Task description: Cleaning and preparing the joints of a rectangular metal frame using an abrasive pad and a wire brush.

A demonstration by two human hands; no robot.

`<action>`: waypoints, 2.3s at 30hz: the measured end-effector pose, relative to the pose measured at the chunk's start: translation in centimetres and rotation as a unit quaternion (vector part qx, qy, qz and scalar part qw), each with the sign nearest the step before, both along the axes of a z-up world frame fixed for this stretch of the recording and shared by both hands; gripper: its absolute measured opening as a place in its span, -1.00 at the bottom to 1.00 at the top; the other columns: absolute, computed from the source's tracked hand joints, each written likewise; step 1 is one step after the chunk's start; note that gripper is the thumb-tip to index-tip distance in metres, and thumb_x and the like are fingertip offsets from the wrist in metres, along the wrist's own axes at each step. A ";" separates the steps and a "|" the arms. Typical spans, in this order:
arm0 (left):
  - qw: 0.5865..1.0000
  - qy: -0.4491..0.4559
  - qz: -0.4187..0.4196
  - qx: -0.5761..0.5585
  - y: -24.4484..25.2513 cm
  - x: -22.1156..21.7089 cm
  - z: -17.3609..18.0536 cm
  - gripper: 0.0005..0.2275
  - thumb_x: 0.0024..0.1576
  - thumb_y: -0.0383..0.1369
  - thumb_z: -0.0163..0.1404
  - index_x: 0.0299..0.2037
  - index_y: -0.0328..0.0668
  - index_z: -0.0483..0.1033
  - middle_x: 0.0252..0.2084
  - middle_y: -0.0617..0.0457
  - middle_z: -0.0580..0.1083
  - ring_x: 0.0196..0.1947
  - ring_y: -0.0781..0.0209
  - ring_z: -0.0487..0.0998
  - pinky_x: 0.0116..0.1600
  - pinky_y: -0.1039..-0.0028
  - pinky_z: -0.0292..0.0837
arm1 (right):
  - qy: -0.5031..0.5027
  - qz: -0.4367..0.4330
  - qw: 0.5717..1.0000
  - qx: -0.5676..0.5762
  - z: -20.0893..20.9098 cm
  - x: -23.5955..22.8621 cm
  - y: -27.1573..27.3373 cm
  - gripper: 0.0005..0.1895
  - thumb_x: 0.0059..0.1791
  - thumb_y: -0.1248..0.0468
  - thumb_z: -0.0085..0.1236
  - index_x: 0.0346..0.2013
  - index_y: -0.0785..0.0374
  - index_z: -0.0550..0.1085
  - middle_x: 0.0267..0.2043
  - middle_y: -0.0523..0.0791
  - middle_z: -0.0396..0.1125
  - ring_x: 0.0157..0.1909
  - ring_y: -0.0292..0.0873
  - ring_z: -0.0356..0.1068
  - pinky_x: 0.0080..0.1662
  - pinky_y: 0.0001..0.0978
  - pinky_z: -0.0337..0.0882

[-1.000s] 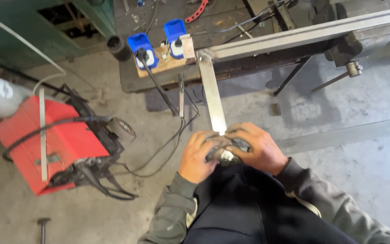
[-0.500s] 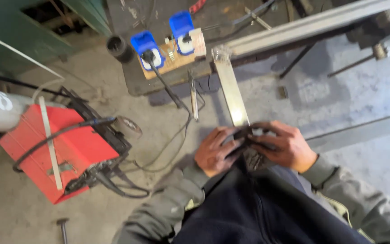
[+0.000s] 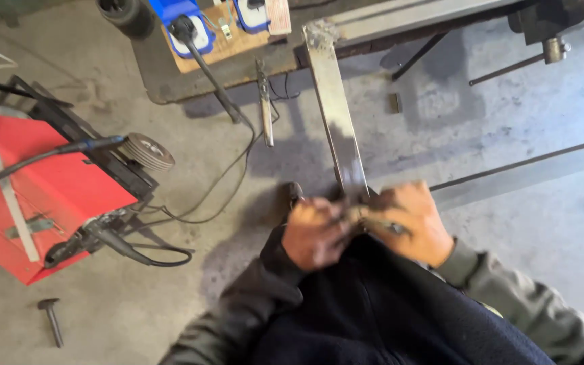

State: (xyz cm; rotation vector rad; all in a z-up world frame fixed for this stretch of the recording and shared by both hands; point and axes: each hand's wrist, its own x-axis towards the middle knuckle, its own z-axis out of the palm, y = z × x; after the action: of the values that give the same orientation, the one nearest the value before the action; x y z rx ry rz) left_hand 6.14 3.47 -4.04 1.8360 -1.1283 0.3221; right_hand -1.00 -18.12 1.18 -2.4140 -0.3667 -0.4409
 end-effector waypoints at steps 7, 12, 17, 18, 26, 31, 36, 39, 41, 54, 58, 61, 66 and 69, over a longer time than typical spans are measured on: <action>1.000 0.009 -0.008 0.027 -1.7 -1.0 -2.6 -0.82 0.03 -0.22 0.08 -0.22 -0.02 0.63 -0.07 -0.06 0.52 -0.21 -0.04 0.61 -0.13 0.27 0.57 | 0.023 -0.001 0.999 -0.042 -0.4 0.4 -1.6 -0.69 0.03 0.00 0.20 -0.49 0.08 0.43 -0.38 -0.12 0.28 -0.32 0.06 0.21 -0.18 -0.02 0.12; 0.998 0.059 -0.013 0.032 -1.3 -0.9 -0.1 -0.86 0.07 -0.32 0.13 -0.18 -0.02 0.60 0.00 -0.14 0.54 -0.27 -0.12 0.61 -0.20 0.18 0.58 | 0.037 -0.011 0.999 0.013 -1.2 -0.3 -1.2 -0.92 -0.03 0.16 0.27 -0.34 0.05 0.56 -0.15 -0.14 0.45 -0.18 0.02 0.37 -0.09 -0.13 0.19; 0.996 0.060 0.068 -0.014 -3.6 -1.0 -3.2 -0.83 0.05 -0.23 0.14 -0.14 0.22 0.60 0.09 0.15 0.53 -0.19 0.10 0.68 -0.14 0.37 0.62 | 0.029 -0.019 0.999 0.001 -0.1 1.2 -1.6 -0.90 -0.06 0.30 0.34 -0.28 0.12 0.57 -0.06 -0.12 0.49 -0.10 0.05 0.43 -0.06 -0.15 0.20; 0.994 0.078 0.079 -0.007 -3.0 -3.5 -2.6 -0.88 0.09 -0.23 0.11 -0.20 0.17 0.61 0.02 0.06 0.56 -0.26 0.04 0.68 -0.21 0.34 0.62 | 0.045 -0.014 0.999 -0.017 -0.4 -0.9 -1.6 -0.93 -0.05 0.20 0.32 -0.33 0.06 0.56 -0.11 -0.15 0.49 -0.17 0.01 0.40 -0.09 -0.14 0.17; 0.991 0.084 0.103 0.034 -4.2 -1.5 -2.3 -0.65 -0.09 -0.28 0.23 -0.06 0.14 0.58 0.07 -0.03 0.54 -0.11 -0.13 0.66 -0.06 0.14 0.62 | -0.007 -0.003 1.000 -0.008 0.0 2.2 -1.9 -0.80 -0.05 0.21 0.41 -0.19 0.09 0.55 -0.21 -0.13 0.45 -0.21 0.05 0.38 -0.10 -0.14 0.22; 0.984 0.151 0.099 0.006 -2.1 -6.7 1.7 -0.92 0.13 -0.21 0.17 -0.20 0.18 0.65 -0.02 0.18 0.60 -0.23 0.15 0.71 -0.18 0.44 0.65 | 0.030 0.017 0.999 0.034 1.0 -2.8 -0.4 -0.89 -0.06 0.11 0.33 -0.31 -0.01 0.59 -0.22 -0.23 0.48 -0.24 -0.10 0.42 -0.10 -0.23 0.21; 0.969 0.209 0.120 -0.046 -4.2 -1.7 0.1 -0.58 0.09 -0.22 0.22 0.10 -0.20 0.46 -0.03 -0.26 0.56 -0.12 -0.33 0.63 -0.10 -0.01 0.60 | 0.019 -0.006 1.000 0.024 -1.1 2.2 -2.5 -0.68 -0.10 0.21 0.47 -0.21 0.20 0.48 -0.31 -0.08 0.37 -0.29 0.08 0.38 -0.10 -0.10 0.27; 0.958 0.248 0.132 -0.049 -3.6 -4.7 1.4 -0.64 0.09 -0.24 0.22 0.07 -0.08 0.53 -0.11 -0.07 0.60 -0.16 -0.13 0.67 -0.10 0.16 0.61 | 0.052 -0.004 0.998 0.035 -0.6 -0.8 -2.1 -0.69 -0.12 0.16 0.46 -0.17 0.15 0.57 -0.26 -0.12 0.43 -0.28 0.04 0.41 -0.09 -0.13 0.28; 0.956 0.264 0.123 -0.031 -3.4 -5.0 1.1 -0.68 0.07 -0.27 0.23 0.04 -0.01 0.60 -0.17 0.05 0.62 -0.20 0.01 0.69 -0.12 0.31 0.63 | 0.071 -0.004 0.996 0.052 -1.0 -1.4 -1.6 -0.70 -0.12 0.08 0.44 -0.18 0.10 0.60 -0.21 -0.13 0.46 -0.27 0.03 0.42 -0.10 -0.13 0.28; 0.957 0.262 0.098 -0.080 -4.2 -0.8 0.7 -0.69 0.08 -0.34 0.28 0.03 -0.05 0.60 -0.12 0.03 0.60 -0.10 -0.03 0.67 0.00 0.27 0.59 | 0.073 -0.023 0.997 -0.016 -1.7 2.0 -2.0 -0.63 -0.09 0.20 0.35 0.02 -0.15 0.62 -0.21 -0.17 0.33 -0.18 -0.04 0.32 -0.05 -0.15 0.23; 0.950 0.296 0.091 -0.027 -2.8 -4.1 3.6 -0.76 0.13 -0.34 0.21 -0.01 -0.08 0.61 -0.17 -0.07 0.61 -0.16 -0.15 0.67 -0.07 0.16 0.61 | 0.088 -0.043 0.995 -0.036 -0.4 -1.5 -0.9 -0.63 -0.14 0.25 0.33 -0.05 -0.15 0.64 -0.38 -0.15 0.23 -0.27 0.03 0.27 -0.06 -0.05 0.24; 0.949 0.291 0.114 -0.047 -2.9 -4.7 1.7 -0.74 0.09 -0.28 0.25 -0.03 -0.01 0.61 -0.17 0.01 0.62 -0.19 -0.05 0.68 -0.07 0.27 0.61 | 0.110 -0.049 0.993 -0.009 -1.7 -2.2 -1.0 -0.74 -0.10 0.17 0.33 -0.11 -0.08 0.63 -0.22 -0.15 0.45 -0.17 -0.01 0.38 -0.06 -0.09 0.22; 0.953 0.282 0.099 -0.048 -3.5 -1.8 4.0 -0.69 0.06 -0.40 0.27 0.01 -0.14 0.54 -0.15 -0.10 0.58 -0.15 -0.20 0.64 -0.05 0.10 0.56 | 0.064 -0.048 0.997 -0.014 -1.9 -0.1 -1.7 -0.76 -0.07 0.21 0.38 -0.11 -0.07 0.62 -0.15 -0.18 0.38 -0.12 0.00 0.32 -0.01 -0.12 0.17; 0.952 0.289 0.096 -0.019 -2.9 -3.6 3.5 -0.71 0.05 -0.39 0.25 -0.03 -0.23 0.54 -0.21 -0.21 0.58 -0.21 -0.31 0.64 -0.10 0.02 0.57 | 0.087 -0.047 0.995 -0.009 -2.0 -2.1 -1.0 -0.78 -0.08 0.19 0.32 -0.14 -0.09 0.63 -0.22 -0.14 0.36 -0.15 0.02 0.31 0.01 -0.07 0.17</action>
State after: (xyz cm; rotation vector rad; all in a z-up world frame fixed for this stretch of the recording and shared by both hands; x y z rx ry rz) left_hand 2.53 0.61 -0.52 1.8377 -0.5367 -0.0880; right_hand -3.14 -19.08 -0.84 -2.4727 -0.1811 -0.2658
